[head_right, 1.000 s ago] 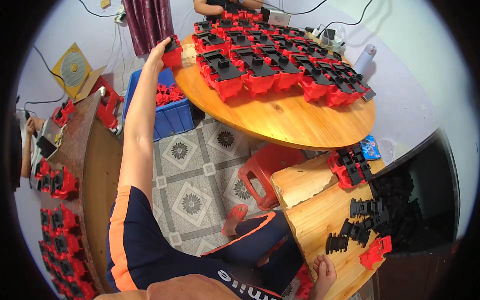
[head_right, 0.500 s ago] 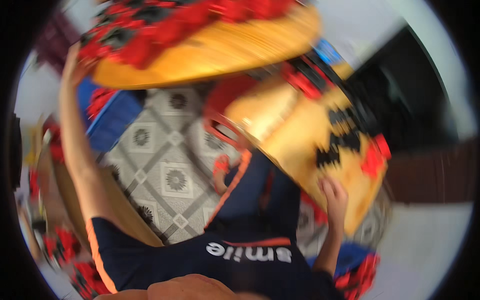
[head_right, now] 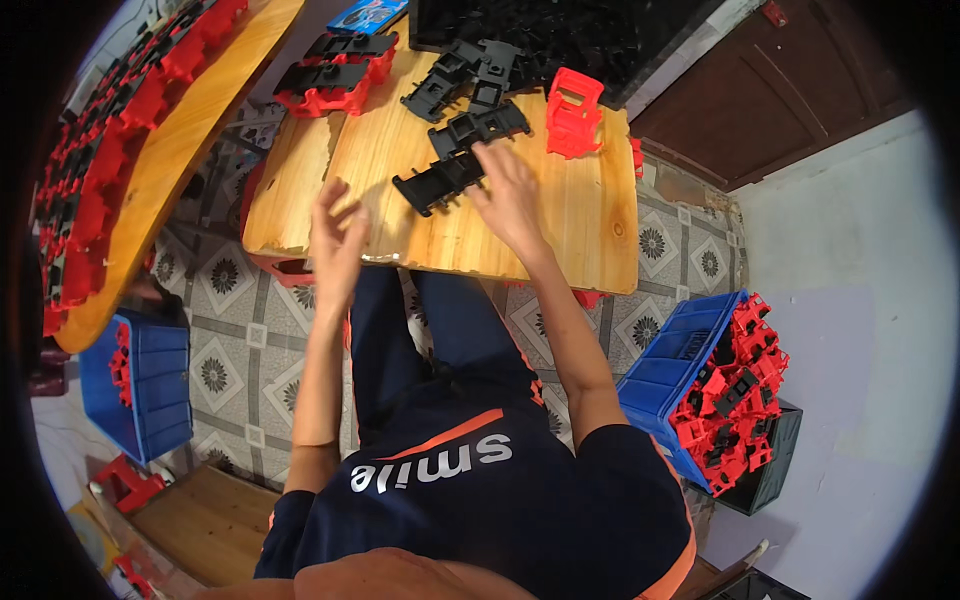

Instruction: The recorder is assembling red toy car bodies by attaching black chassis components.

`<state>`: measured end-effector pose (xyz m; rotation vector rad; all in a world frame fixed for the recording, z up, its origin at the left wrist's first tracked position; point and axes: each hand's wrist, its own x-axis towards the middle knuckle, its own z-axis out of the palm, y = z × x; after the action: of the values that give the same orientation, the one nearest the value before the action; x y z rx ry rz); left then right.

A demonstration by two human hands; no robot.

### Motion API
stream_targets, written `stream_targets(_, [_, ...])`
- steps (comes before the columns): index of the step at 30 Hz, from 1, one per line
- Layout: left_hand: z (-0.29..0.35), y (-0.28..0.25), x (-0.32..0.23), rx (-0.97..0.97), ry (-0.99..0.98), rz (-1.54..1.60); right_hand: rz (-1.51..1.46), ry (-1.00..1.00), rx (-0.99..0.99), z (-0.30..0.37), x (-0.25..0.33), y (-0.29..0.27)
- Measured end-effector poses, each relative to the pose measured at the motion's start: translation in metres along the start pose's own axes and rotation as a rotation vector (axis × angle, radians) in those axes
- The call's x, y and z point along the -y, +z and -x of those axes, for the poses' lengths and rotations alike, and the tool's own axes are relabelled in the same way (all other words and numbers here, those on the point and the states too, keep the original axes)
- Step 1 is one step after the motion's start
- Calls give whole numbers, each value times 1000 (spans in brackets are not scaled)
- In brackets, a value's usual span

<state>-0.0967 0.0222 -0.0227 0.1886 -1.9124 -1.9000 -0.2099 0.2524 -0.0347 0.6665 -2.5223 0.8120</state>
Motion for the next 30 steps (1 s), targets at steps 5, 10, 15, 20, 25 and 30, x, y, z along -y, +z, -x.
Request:
stream_targets(5, [2,24,45,-59,-25,-132,15,-122,3,6,2,-7])
stream_targets(10, [3,42,7,-258,285,-679,496,-25,-476,-45,-58,-66])
stream_targets(15, [25,59,-29,-97,281,-83,153,-91,-278,-15,-70,-78])
stream_targets(20, [51,50,-42,123,-171,600,-188,-524,95,33,60,-105])
stream_targets(25, [75,14,-29,-78,-299,680,-914,-22,244,1,45,-65])
stream_targets(30, [92,5,-23,-43,-349,754,142,-17,-137,-89,9,6])
